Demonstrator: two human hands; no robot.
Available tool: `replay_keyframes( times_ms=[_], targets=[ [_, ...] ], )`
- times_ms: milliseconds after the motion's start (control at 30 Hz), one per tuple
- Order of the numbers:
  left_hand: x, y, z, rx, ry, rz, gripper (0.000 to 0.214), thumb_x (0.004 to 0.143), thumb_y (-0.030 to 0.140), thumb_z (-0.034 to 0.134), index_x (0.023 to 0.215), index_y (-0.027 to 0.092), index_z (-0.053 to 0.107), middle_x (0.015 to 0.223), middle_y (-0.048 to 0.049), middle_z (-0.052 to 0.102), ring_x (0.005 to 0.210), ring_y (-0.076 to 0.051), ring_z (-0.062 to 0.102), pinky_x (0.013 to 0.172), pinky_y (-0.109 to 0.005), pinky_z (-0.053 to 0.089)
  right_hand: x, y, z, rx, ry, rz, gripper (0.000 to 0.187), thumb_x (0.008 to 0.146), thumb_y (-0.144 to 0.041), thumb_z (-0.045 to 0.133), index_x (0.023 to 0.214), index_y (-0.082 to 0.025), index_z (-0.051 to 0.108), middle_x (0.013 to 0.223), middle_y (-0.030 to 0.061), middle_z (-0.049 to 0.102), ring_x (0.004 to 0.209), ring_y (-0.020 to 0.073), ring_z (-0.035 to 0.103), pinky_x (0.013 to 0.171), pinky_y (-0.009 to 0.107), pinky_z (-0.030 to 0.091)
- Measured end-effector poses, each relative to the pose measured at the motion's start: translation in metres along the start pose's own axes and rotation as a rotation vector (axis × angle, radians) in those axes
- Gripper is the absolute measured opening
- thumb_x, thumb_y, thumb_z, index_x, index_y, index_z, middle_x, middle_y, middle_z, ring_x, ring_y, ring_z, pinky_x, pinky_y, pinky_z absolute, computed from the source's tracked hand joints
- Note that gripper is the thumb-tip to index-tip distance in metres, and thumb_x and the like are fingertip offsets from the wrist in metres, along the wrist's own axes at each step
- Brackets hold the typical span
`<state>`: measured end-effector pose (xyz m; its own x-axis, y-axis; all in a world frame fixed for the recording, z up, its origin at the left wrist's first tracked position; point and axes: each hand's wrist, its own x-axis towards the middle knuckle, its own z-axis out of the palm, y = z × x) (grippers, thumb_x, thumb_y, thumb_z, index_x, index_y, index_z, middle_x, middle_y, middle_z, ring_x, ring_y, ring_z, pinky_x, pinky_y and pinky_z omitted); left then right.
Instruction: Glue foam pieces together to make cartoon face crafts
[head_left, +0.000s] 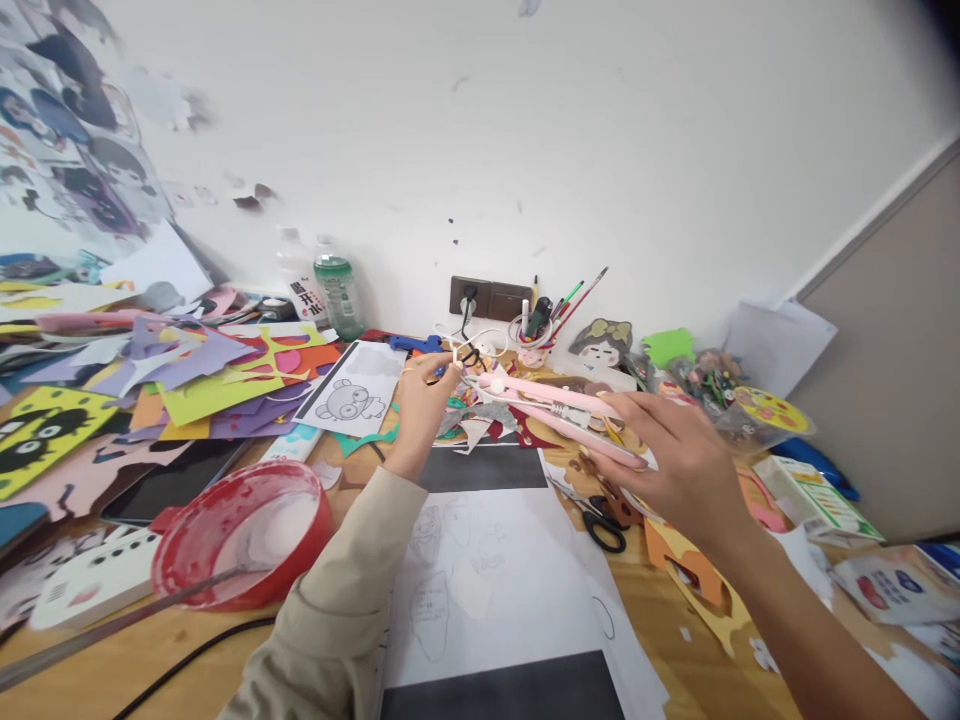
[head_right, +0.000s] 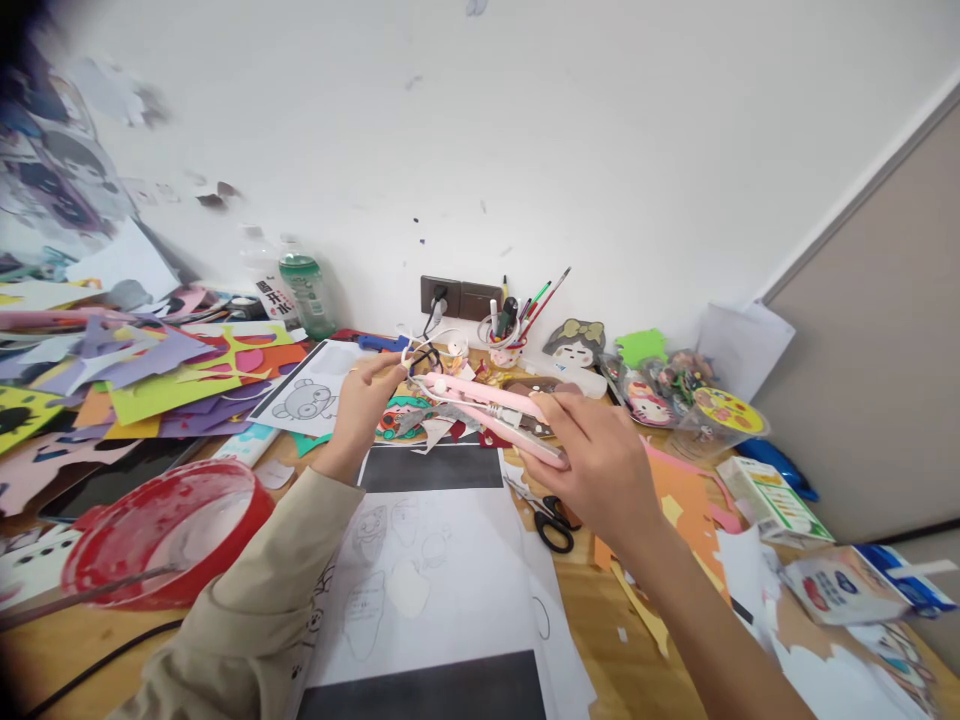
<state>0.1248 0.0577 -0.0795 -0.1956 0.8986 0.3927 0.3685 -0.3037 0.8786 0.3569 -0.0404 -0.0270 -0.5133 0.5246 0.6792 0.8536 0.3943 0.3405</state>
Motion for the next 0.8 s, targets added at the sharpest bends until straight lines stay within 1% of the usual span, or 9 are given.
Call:
replay_keyframes(
  times_ms=[67,200,333,433,500,567,633,733,800],
  targets=[
    [-0.002,0.005,-0.001,-0.009,-0.007,0.04,0.024,0.08,0.033,0.053,0.093,0.013,0.058,0.101,-0.0061,0.059,0.102,-0.019,0.052,0.092,-0.045,0.04,0.001,-0.002,0.002,0.002,-0.004,0.023,0.035,0.071,-0.025,0.056,0.105,-0.017,0.053,0.093,0.0077,0.063,0.082,0.0201,0.059,0.069,0.03,0.041],
    [-0.004,0.015,-0.003,-0.039,-0.078,0.118,0.022,0.08,0.03,0.054,0.093,0.014,0.059,0.096,-0.0051,0.061,0.096,-0.018,0.055,0.088,-0.042,0.044,0.006,-0.006,0.01,0.021,-0.018,0.075,0.033,0.074,-0.03,0.055,0.103,-0.014,0.056,0.091,0.0078,0.064,0.079,0.0193,0.059,0.065,0.029,0.042],
    [-0.006,0.024,-0.006,-0.047,-0.117,0.197,0.015,0.078,0.022,0.056,0.09,0.014,0.061,0.094,-0.0046,0.061,0.094,-0.017,0.055,0.088,-0.039,0.043,0.016,-0.008,0.023,0.042,-0.033,0.112,0.037,0.074,-0.035,0.056,0.102,-0.012,0.056,0.094,0.0104,0.063,0.079,0.0209,0.059,0.065,0.03,0.043],
    [-0.008,0.031,-0.006,-0.039,-0.149,0.257,0.015,0.076,0.017,0.057,0.089,0.015,0.063,0.092,-0.0052,0.061,0.092,-0.016,0.055,0.085,-0.034,0.044,0.026,-0.012,0.035,0.097,-0.062,0.132,0.037,0.072,-0.032,0.056,0.104,-0.012,0.057,0.093,0.0103,0.063,0.077,0.0207,0.059,0.066,0.031,0.044],
    [-0.01,0.034,-0.005,-0.026,-0.175,0.306,0.017,0.075,0.015,0.055,0.09,0.016,0.064,0.092,-0.0053,0.062,0.091,-0.016,0.055,0.084,-0.031,0.045,0.032,-0.016,0.044,0.165,-0.092,0.142,0.037,0.072,-0.03,0.056,0.106,-0.014,0.056,0.095,0.0093,0.062,0.08,0.0205,0.059,0.067,0.031,0.045],
    [-0.011,0.035,-0.003,-0.007,-0.199,0.362,0.02,0.076,0.013,0.052,0.091,0.018,0.064,0.094,-0.0053,0.061,0.093,-0.016,0.055,0.086,-0.032,0.044,0.039,-0.022,0.054,0.233,-0.078,0.151,0.038,0.073,-0.031,0.055,0.109,-0.016,0.055,0.101,0.0097,0.061,0.087,0.0217,0.058,0.071,0.032,0.045],
    [-0.013,0.036,-0.001,0.017,-0.227,0.42,0.022,0.076,0.013,0.051,0.093,0.018,0.064,0.099,-0.0059,0.061,0.098,-0.016,0.053,0.09,-0.032,0.043,0.045,-0.027,0.065,0.284,-0.03,0.167,0.038,0.075,-0.033,0.054,0.109,-0.015,0.055,0.104,0.0104,0.06,0.093,0.0228,0.057,0.075,0.033,0.045],
    [-0.014,0.034,-0.001,0.075,-0.272,0.491,0.025,0.074,0.009,0.049,0.092,0.018,0.064,0.109,-0.0071,0.058,0.106,-0.017,0.05,0.094,-0.033,0.04,0.053,-0.035,0.078,0.337,0.012,0.166,0.038,0.076,-0.034,0.052,0.108,-0.013,0.054,0.101,0.0113,0.061,0.094,0.0241,0.056,0.079,0.035,0.045],
    [-0.014,0.032,-0.001,0.132,-0.289,0.513,0.028,0.073,0.007,0.046,0.092,0.018,0.065,0.116,-0.0079,0.054,0.112,-0.018,0.046,0.098,-0.035,0.037,0.056,-0.039,0.084,0.375,0.016,0.185,0.044,0.074,-0.033,0.053,0.113,-0.013,0.049,0.102,0.012,0.06,0.094,0.0249,0.056,0.079,0.037,0.045]
  ],
)
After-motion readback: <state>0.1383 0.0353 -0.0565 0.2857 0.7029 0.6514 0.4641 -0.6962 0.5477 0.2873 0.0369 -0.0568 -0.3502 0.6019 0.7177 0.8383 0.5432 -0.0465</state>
